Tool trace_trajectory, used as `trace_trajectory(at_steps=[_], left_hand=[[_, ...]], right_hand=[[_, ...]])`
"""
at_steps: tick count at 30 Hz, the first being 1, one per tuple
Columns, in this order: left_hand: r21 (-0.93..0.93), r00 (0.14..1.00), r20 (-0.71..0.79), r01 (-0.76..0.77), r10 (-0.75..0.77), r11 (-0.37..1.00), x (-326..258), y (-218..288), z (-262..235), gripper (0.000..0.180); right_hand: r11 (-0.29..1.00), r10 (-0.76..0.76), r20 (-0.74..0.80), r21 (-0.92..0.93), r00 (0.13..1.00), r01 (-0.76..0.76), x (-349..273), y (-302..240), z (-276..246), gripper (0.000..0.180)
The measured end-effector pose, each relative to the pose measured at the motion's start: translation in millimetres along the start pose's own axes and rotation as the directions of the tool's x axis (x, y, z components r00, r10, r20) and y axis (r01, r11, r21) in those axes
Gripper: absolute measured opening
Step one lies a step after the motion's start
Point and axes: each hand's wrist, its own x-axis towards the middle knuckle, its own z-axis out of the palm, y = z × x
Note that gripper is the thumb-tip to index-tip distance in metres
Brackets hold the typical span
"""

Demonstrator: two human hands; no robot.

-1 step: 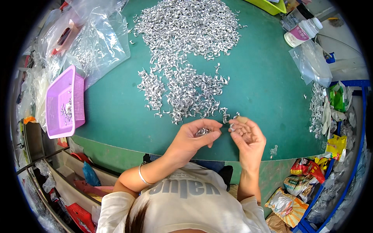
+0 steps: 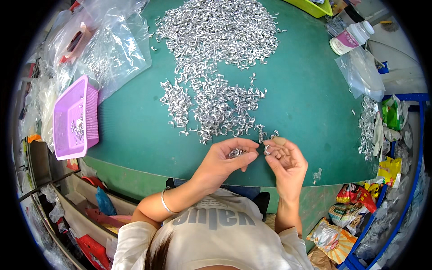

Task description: The person sorts through a pile of small silver-colored metal components by hand, picking up individual pieces and placing them into a plastic container or sorting them into different piles on the table.

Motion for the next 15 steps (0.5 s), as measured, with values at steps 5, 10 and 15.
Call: trace_trajectory(at_steps=[5, 10, 15], left_hand=[[-0.007, 0.998, 0.038, 0.052, -0.052, 0.999, 0, 5, 1, 0.017], [-0.096, 0.994, 0.055, 0.103, -0.098, 0.990, -3, 8, 1, 0.015], [-0.038, 1.000, 0.022, 0.018, -0.017, 0.999, -7, 5, 3, 0.015]], right_hand=[[0.822, -0.275, 0.180, -0.465, 0.944, 0.328, -4, -9, 6, 0.031], [0.824, -0.317, 0.160, -0.442, 0.935, 0.355, -4, -16, 12, 0.031], [0.840, -0.361, 0.096, -0.399, 0.928, 0.368, -8, -9, 14, 0.029]])
